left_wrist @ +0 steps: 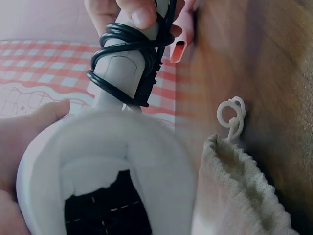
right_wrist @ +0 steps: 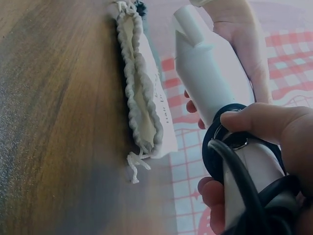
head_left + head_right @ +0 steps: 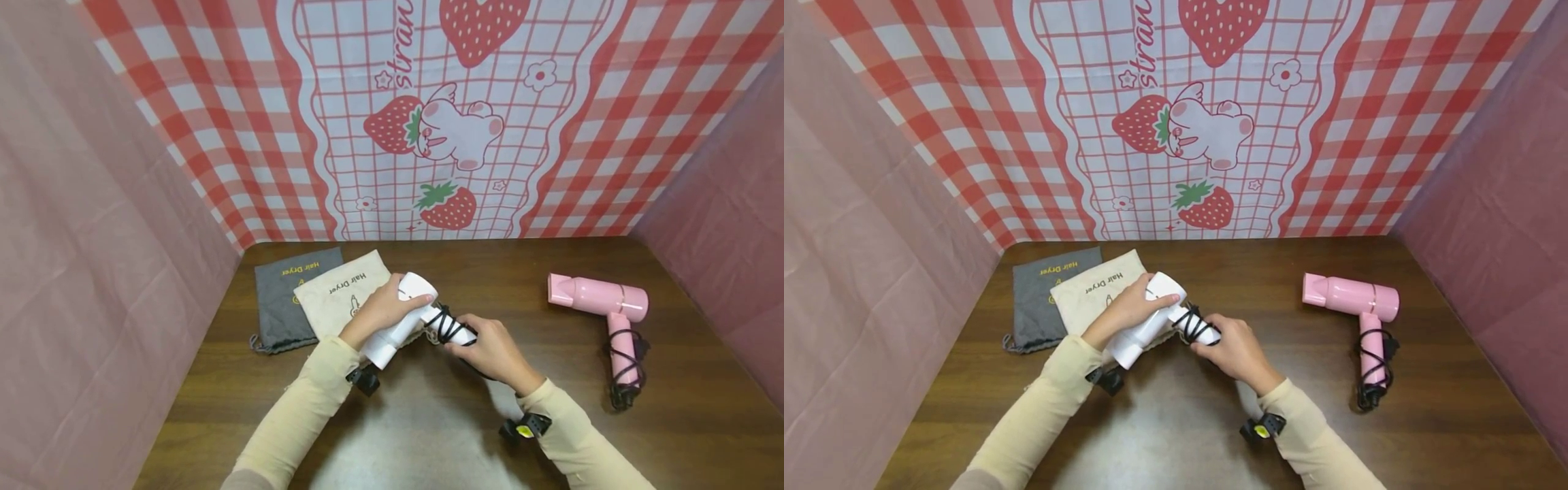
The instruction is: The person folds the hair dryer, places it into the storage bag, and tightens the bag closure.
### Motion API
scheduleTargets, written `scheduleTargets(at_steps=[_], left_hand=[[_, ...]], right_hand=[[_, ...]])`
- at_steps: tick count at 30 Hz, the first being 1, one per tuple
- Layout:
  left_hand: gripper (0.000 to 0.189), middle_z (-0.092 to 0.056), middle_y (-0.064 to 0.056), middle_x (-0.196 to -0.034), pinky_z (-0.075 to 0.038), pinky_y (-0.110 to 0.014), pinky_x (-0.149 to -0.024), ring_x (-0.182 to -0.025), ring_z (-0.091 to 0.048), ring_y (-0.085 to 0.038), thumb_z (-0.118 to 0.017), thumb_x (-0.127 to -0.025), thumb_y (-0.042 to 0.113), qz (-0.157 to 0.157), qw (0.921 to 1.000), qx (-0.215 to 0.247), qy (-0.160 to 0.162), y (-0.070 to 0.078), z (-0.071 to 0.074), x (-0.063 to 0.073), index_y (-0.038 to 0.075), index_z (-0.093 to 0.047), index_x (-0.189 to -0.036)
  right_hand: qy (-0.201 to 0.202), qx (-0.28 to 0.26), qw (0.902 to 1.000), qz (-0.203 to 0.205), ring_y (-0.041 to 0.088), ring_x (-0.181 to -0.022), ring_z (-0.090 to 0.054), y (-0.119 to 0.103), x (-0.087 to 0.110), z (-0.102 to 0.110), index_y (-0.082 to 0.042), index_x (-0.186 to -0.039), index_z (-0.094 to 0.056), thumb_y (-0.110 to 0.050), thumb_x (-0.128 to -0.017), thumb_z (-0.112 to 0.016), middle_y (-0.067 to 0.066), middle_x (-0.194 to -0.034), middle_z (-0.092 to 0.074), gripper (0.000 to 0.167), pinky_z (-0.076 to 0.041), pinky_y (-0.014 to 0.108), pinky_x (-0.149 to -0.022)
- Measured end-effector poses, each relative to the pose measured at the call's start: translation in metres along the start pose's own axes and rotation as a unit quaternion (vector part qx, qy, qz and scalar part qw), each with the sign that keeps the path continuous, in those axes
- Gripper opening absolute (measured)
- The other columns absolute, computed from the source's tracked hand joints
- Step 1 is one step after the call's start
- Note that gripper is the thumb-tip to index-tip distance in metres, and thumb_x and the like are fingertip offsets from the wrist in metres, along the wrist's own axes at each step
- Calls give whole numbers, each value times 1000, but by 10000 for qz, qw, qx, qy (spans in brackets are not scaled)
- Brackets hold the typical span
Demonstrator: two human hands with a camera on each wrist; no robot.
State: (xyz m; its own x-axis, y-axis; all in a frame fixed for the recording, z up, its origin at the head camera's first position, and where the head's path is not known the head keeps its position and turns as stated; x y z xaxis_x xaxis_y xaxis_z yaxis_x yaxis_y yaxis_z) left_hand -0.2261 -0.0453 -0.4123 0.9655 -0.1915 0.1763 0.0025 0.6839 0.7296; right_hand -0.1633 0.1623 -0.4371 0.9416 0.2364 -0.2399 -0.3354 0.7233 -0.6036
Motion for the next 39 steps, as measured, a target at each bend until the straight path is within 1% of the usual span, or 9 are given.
scheduleTargets(at_steps=[3,9,14,19,24,27,30,34,39], left_hand=[[76,-64,-15,-113,-48,-29,-60,-80,-61,-22,-65,-84,58,-18,10000,85,40,-1,0,0,14,-41,-141],[77,-63,-15,-117,-48,-29,-61,-81,-61,-23,-66,-83,57,19,9997,218,107,-2,0,-1,14,-42,-142],[78,-63,-15,-119,-47,-29,-62,-83,-60,-23,-67,-83,57,-4,9994,302,197,-2,1,-2,14,-42,-143],[77,-63,-15,-119,-47,-29,-63,-83,-60,-23,-68,-83,55,-52,9990,345,262,-2,3,0,14,-42,-143],[78,-63,-14,-122,-47,-29,-65,-86,-60,-23,-68,-82,55,-108,9988,343,322,-1,5,3,16,-42,-144],[79,-62,-14,-124,-47,-29,-66,-88,-60,-23,-69,-82,55,-157,9986,373,338,1,6,5,17,-41,-144],[80,-62,-14,-125,-47,-30,-67,-89,-61,-24,-69,-82,54,-244,9981,435,353,4,8,9,17,-39,-145],[81,-62,-14,-125,-48,-31,-67,-90,-61,-24,-70,-82,54,-295,9976,495,391,8,10,13,17,-38,-146],[82,-62,-14,-125,-48,-31,-67,-90,-61,-24,-69,-82,54,-232,9965,589,549,8,10,15,17,-37,-147]], right_hand=[[-142,-62,9999,-54,9,-64,-54,0,-1,1,-4,-100,-69,-23,-73,-82,4,-79,-69,35,-43,23,-57],[-326,-447,9983,-157,10,-69,-56,4,-1,3,-3,-104,-68,-22,-77,-81,6,-86,-70,37,-46,22,-61],[-521,-686,9948,-545,14,-76,-58,4,-3,6,-3,-105,-63,-26,-80,-79,8,-89,-68,38,-46,25,-67],[-816,-889,9867,-1093,20,-87,-63,3,-5,7,0,-108,-58,-33,-87,-72,16,-100,-69,41,-49,30,-75],[-1245,-1171,9742,-1471,20,-86,-62,3,-6,7,3,-112,-57,-36,-91,-66,18,-106,-67,45,-49,29,-74],[-1463,-1186,9704,-1514,18,-88,-59,4,-6,10,3,-111,-59,-39,-93,-64,14,-101,-66,46,-46,28,-76],[-1662,-1180,9678,-1479,17,-84,-57,3,-7,14,1,-104,-63,-43,-94,-60,10,-91,-65,44,-45,29,-74],[-1807,-1216,9665,-1361,15,-72,-55,2,-8,18,-3,-94,-67,-44,-95,-57,5,-76,-62,43,-45,28,-68],[-1818,-1555,9607,-1411,13,-57,-54,-4,-7,16,-2,-95,-63,-44,-96,-57,2,-65,-57,43,-47,28,-56]])
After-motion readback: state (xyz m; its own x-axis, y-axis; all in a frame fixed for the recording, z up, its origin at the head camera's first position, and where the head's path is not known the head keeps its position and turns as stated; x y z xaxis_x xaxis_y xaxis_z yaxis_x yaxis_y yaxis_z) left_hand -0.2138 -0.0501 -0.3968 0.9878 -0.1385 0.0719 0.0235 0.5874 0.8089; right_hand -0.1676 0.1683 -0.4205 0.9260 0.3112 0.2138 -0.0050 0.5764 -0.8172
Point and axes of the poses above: each hand's wrist, its own x-axis away from the middle knuckle, its own z-axis out of the back of the hand, y = z × x, the point moved 1 cm from there along -x, towards the middle knuckle
